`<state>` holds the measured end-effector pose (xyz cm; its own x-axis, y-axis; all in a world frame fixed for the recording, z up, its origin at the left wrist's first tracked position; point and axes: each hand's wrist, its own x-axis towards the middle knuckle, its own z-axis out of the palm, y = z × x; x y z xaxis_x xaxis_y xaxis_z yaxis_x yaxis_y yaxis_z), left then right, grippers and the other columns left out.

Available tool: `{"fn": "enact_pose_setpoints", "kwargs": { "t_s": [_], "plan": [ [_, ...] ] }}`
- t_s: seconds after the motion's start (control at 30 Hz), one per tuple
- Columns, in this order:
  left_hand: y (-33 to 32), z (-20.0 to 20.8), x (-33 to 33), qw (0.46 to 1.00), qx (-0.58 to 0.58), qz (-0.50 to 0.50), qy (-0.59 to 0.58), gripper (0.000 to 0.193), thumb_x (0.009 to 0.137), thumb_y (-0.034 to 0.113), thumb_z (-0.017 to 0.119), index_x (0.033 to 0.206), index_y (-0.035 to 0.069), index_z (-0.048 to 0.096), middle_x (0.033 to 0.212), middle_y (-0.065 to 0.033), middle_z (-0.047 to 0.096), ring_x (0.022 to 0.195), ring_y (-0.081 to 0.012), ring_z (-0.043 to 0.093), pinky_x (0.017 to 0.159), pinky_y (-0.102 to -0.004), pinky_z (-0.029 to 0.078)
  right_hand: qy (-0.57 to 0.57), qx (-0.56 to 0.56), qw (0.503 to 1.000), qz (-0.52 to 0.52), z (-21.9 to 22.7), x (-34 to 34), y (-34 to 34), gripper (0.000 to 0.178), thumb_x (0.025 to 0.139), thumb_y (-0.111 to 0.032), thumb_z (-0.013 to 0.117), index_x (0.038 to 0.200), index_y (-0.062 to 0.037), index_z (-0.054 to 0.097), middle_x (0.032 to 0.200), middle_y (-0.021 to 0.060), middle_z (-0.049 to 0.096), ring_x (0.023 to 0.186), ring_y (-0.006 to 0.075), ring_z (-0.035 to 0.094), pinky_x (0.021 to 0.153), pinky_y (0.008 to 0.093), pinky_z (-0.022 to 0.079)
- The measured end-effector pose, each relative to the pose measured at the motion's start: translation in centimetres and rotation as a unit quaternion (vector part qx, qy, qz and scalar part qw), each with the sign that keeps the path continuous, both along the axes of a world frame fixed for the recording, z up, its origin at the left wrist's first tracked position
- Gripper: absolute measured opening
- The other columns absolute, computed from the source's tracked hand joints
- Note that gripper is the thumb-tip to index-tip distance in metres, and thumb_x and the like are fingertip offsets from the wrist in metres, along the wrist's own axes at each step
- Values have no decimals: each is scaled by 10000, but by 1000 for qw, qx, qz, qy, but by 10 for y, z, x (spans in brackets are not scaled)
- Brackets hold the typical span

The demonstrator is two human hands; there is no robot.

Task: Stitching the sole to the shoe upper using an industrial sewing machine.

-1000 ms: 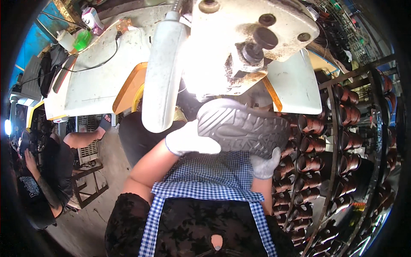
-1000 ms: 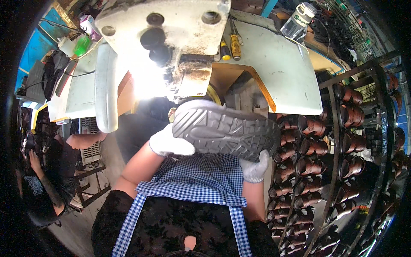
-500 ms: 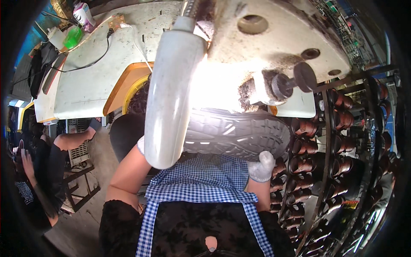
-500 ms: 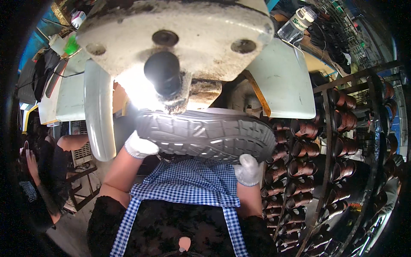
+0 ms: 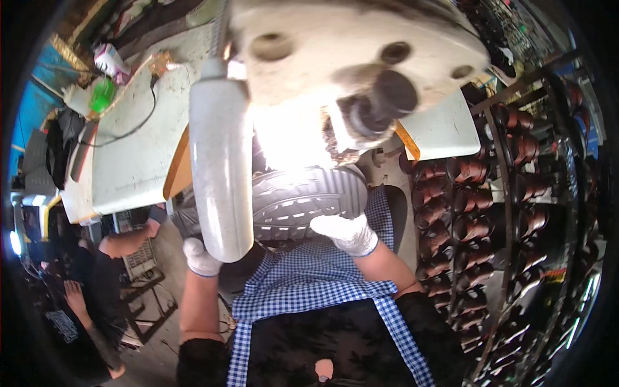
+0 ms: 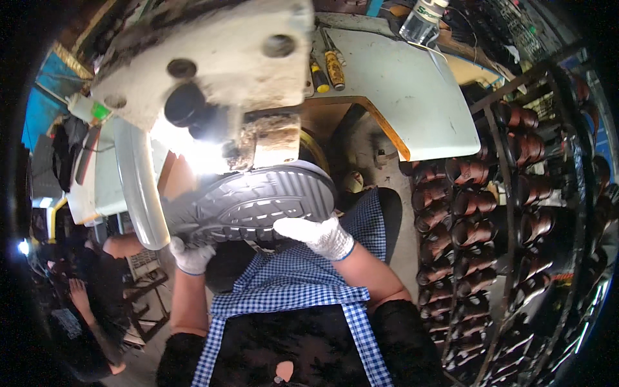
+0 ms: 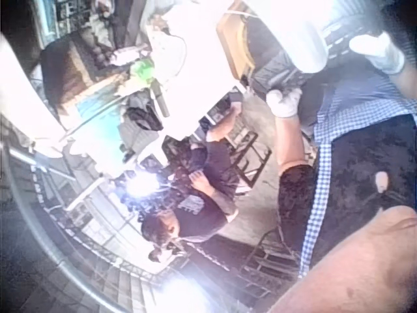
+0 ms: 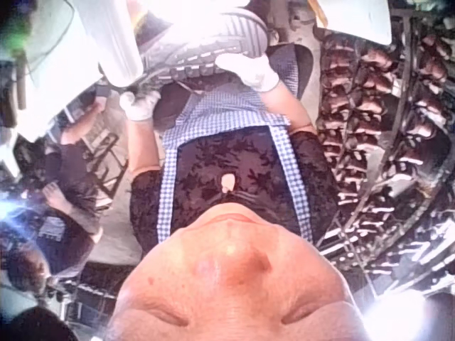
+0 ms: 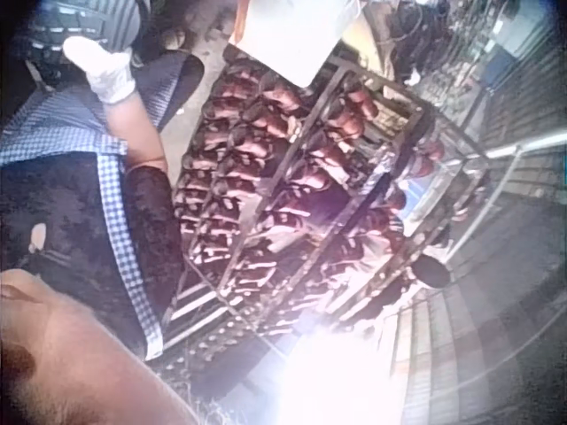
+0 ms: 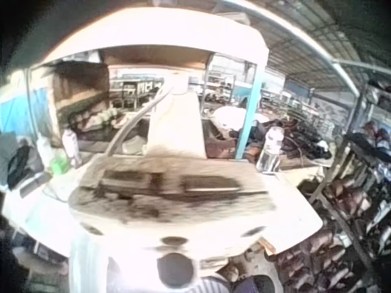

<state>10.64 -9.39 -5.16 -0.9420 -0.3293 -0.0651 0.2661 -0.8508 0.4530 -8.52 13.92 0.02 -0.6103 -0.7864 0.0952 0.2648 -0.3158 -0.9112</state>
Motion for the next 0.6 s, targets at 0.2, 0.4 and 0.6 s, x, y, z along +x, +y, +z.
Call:
{"fn": "enact_pose_setpoints", "kwargs": {
  "t_s": [0.2,0.4,0.6],
  "plan": [
    [4,-16,-7,979,-64,133,-138,1175,703,686,773,1581,88,272,1612,-153,313,1456,-369,323,1203,-548,271,-1,101,989,105,34,-23,-9,774,801,-17,818,1473,-29,434,1382,119,587,1227,198,590,1031,354,508],
    [-2,42,-47,963,-262,-49,-44,977,821,563,745,1466,-78,386,1512,-214,431,1403,-314,422,1164,-421,347,70,200,950,230,63,-52,-26,665,770,-218,883,1339,-18,601,1247,107,685,1118,164,638,982,322,518],
    [28,71,-78,937,-321,-55,-124,577,942,237,644,1396,-75,473,1331,-163,602,1216,-228,592,1056,-354,459,206,138,921,300,75,-64,-42,582,845,-341,802,1316,-50,623,1241,102,693,1039,145,644,946,313,512]
  ]
}}
